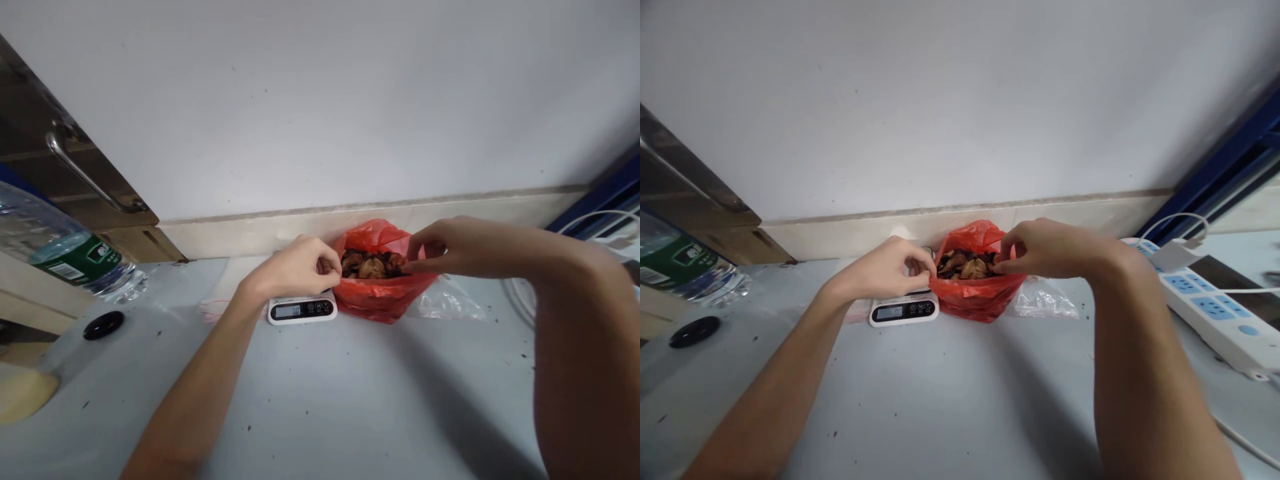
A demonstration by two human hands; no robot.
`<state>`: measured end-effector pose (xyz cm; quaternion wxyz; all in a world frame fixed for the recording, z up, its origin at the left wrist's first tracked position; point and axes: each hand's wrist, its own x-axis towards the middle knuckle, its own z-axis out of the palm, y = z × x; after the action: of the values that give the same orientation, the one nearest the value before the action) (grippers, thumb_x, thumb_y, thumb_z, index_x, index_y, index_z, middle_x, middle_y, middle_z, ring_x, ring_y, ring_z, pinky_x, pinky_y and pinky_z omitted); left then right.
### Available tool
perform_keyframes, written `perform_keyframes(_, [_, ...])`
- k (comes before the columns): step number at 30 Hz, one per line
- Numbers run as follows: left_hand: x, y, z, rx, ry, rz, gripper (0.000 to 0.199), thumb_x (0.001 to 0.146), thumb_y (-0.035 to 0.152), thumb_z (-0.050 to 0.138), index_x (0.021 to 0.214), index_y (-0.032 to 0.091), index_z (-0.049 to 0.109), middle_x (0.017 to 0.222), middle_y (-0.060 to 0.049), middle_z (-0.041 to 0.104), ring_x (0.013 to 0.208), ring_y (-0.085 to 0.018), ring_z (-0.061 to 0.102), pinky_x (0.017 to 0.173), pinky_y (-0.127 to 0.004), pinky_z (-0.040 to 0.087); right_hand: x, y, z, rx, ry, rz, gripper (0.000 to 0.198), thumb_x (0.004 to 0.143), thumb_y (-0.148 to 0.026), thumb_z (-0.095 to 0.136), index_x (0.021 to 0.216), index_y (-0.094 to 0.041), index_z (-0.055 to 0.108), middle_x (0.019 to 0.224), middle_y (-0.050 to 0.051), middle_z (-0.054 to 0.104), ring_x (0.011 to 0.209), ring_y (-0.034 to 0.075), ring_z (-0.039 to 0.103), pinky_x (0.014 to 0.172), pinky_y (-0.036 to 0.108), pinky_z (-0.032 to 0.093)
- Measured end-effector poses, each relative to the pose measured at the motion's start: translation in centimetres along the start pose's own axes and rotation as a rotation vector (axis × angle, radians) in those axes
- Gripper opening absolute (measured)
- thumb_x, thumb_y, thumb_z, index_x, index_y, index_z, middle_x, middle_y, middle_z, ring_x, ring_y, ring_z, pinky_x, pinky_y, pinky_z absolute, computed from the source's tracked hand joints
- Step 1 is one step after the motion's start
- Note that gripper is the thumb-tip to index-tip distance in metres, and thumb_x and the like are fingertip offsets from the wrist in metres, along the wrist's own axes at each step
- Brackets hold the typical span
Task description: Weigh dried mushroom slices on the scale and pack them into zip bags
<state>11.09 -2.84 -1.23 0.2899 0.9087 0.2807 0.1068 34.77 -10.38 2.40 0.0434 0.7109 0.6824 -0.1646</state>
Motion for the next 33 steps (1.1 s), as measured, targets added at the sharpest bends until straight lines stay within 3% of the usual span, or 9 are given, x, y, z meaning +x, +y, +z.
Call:
perform_keyframes(3, [0.1, 0.5, 0.3, -0.001, 0.094, 0.063, 0.016, 0.076, 0.016, 0.059, 0.064, 0.019, 0.07, 0.063, 0.002, 0.063, 0.059, -0.013, 0.053, 0.056, -0.027, 0.039, -0.1, 1.3, -0.4, 0.081, 0.065, 0.037, 0.029, 0.089, -0.043, 0.055, 0.069, -0.024, 0.066, 0.074, 0.005, 0.072, 0.07, 0.022, 0.064, 0.064, 0.035, 0.046])
perform_keyframes(7, [0.5, 1.1, 0.9, 0.019, 0.244, 0.187, 0.018, 0.085, 0.021, 0.062, 0.069, 0.019, 0.071, 0.079, -0.002, 0.067, 0.071, -0.015, 0.06, 0.069, -0.029, 0.049, 1.1, 3.8, 0.0, 0.221, 0.161, 0.229, 0.012, 0.084, -0.032, 0.061, 0.082, -0.023, 0.069, 0.089, 0.01, 0.077, 0.08, 0.026, 0.071, 0.073, 0.039, 0.056])
perform_keyframes(9, [0.6, 1.3, 1.5, 0.053, 0.187, 0.23, 0.018, 0.088, 0.024, 0.064, 0.073, 0.02, 0.073, 0.091, -0.004, 0.07, 0.088, -0.019, 0.065, 0.08, -0.031, 0.052, 1.9, 4.9, 0.9, 0.229, 0.136, 0.346, 0.014, 0.078, -0.027, 0.067, 0.091, -0.022, 0.071, 0.099, 0.014, 0.078, 0.089, 0.031, 0.073, 0.07, 0.041, 0.059])
perform_keyframes(11, [0.8, 1.5, 2.1, 0.087, 0.101, 0.26, 0.016, 0.091, 0.027, 0.067, 0.079, 0.021, 0.074, 0.099, -0.005, 0.073, 0.104, -0.023, 0.064, 0.089, -0.033, 0.052, 2.5, 5.5, 2.0, 0.274, 0.079, 0.428, 0.035, 0.072, -0.027, 0.074, 0.106, -0.023, 0.071, 0.113, 0.016, 0.076, 0.101, 0.035, 0.072, 0.064, 0.041, 0.06])
perform_keyframes(14, [1.1, 1.8, 3.0, 0.127, -0.004, 0.286, 0.016, 0.095, 0.033, 0.068, 0.088, 0.021, 0.075, 0.104, -0.005, 0.076, 0.108, -0.024, 0.064, 0.093, -0.035, 0.051, 3.2, 5.7, 3.6, 0.423, -0.025, 0.491, 0.062, 0.068, -0.025, 0.077, 0.129, -0.024, 0.062, 0.121, 0.018, 0.074, 0.109, 0.035, 0.071, 0.061, 0.038, 0.062])
perform_keyframes(18, [1.3, 2.0, 3.8, 0.149, -0.099, 0.335, 0.015, 0.096, 0.033, 0.069, 0.091, 0.02, 0.075, 0.105, -0.003, 0.077, 0.1, -0.023, 0.066, 0.088, -0.035, 0.05, 3.6, 5.5, 4.2, 0.428, -0.054, 0.454, 0.063, 0.072, -0.018, 0.072, 0.134, -0.018, 0.059, 0.102, 0.013, 0.079, 0.098, 0.028, 0.075, 0.074, 0.037, 0.063])
perform_keyframes(23, [1.2, 2.2, 3.6, 0.128, -0.143, 0.314, 0.018, 0.098, 0.034, 0.066, 0.09, 0.021, 0.076, 0.097, -0.003, 0.077, 0.091, -0.021, 0.067, 0.077, -0.033, 0.049, 2.2, 4.8, 2.3, 0.363, 0.018, 0.347, 0.05, 0.081, -0.023, 0.067, 0.131, -0.015, 0.063, 0.08, 0.009, 0.077, 0.091, 0.03, 0.076, 0.086, 0.041, 0.06])
perform_keyframes(28, [1.1, 2.0, 2.4, 0.042, 0.047, 0.319, 0.017, 0.098, 0.034, 0.066, 0.094, 0.022, 0.077, 0.101, -0.003, 0.079, 0.096, -0.02, 0.069, 0.085, -0.031, 0.051, -0.8, 4.4, -0.4, 0.413, 0.238, 0.383, 0.038, 0.089, -0.025, 0.062, 0.126, -0.016, 0.065, 0.093, 0.016, 0.079, 0.092, 0.03, 0.072, 0.091, 0.045, 0.053])
perform_keyframes(33, [1.1, 1.2, 1.2, -0.088, 0.357, 0.253, 0.028, 0.099, 0.039, 0.062, 0.09, 0.019, 0.079, 0.093, -0.004, 0.08, 0.084, -0.018, 0.07, 0.079, -0.029, 0.053, -3.1, 3.8, -1.5, 0.601, 0.561, 0.471, 0.032, 0.09, -0.035, 0.063, 0.12, -0.024, 0.068, 0.088, 0.01, 0.072, 0.075, 0.021, 0.062, 0.073, 0.041, 0.048])
